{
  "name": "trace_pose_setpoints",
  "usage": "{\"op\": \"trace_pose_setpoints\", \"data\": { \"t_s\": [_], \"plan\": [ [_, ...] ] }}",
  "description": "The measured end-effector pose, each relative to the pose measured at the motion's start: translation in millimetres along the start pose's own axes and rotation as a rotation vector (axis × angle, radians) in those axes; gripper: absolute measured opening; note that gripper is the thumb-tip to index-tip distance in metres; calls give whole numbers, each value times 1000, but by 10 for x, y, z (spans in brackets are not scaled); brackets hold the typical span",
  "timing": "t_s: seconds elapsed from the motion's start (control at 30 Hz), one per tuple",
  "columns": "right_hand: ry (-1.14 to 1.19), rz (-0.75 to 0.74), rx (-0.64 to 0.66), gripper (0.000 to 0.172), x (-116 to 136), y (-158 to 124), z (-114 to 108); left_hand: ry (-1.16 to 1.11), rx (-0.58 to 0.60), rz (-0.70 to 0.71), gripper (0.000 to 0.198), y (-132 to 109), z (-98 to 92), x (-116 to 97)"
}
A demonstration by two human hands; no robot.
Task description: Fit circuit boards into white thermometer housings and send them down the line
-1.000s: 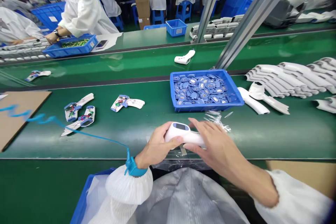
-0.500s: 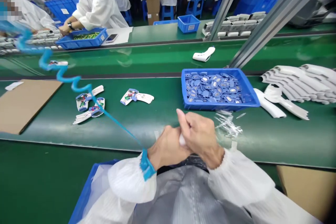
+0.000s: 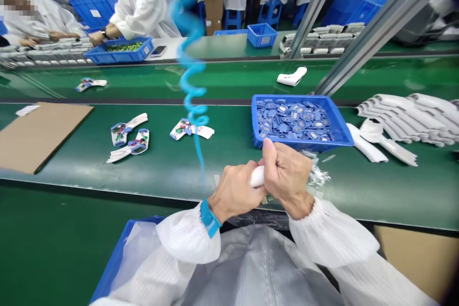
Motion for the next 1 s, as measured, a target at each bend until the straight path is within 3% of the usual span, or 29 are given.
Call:
{"op": "trace_pose_setpoints", "data": {
  "t_s": [0.1, 0.23, 0.33, 0.47, 0.57, 0.63, 0.7, 0.8, 0.9, 1.0],
  "plan": [
    [-7, 45, 33, 55, -53, -21, 11, -182, 2, -49, 25, -16, 27, 90],
    [-40, 42, 125, 53, -24, -58, 186, 57, -32, 2, 24, -36, 65, 70],
    [-25, 40, 223, 54, -22, -2, 295, 59, -53, -11, 25, -79, 22, 93],
    [31, 122, 457, 56, -327, 311, 438, 88, -39, -76, 34, -192, -284, 238],
    [-147, 57, 471, 32, -639, 740, 534, 190, -67, -60, 27, -238, -592, 307],
    [-216, 13, 503, 19, -812, 960, 730, 327, -100, -10, 30, -206, -695, 275],
    [-249, -3, 552, 20, -935, 1085, 960, 534, -63, 59, 38, -125, -613, 200],
    [-295, -19, 596, 14, -994, 1162, 1160, 742, 60, 93, 23, 10, -373, 174],
    [-297, -35, 596, 13, -954, 1188, 1062, 605, 23, -20, 17, 79, -448, 263],
    [-238, -47, 540, 21, -835, 1147, 724, 145, -88, -121, 30, 66, -655, 359]
  ]
}}
Point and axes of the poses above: each hand's wrist, its own y-axis towards the middle knuckle, its own z-axis out of the palm, x = y × z, the point moved 10 cm from there along y, towards the middle knuckle
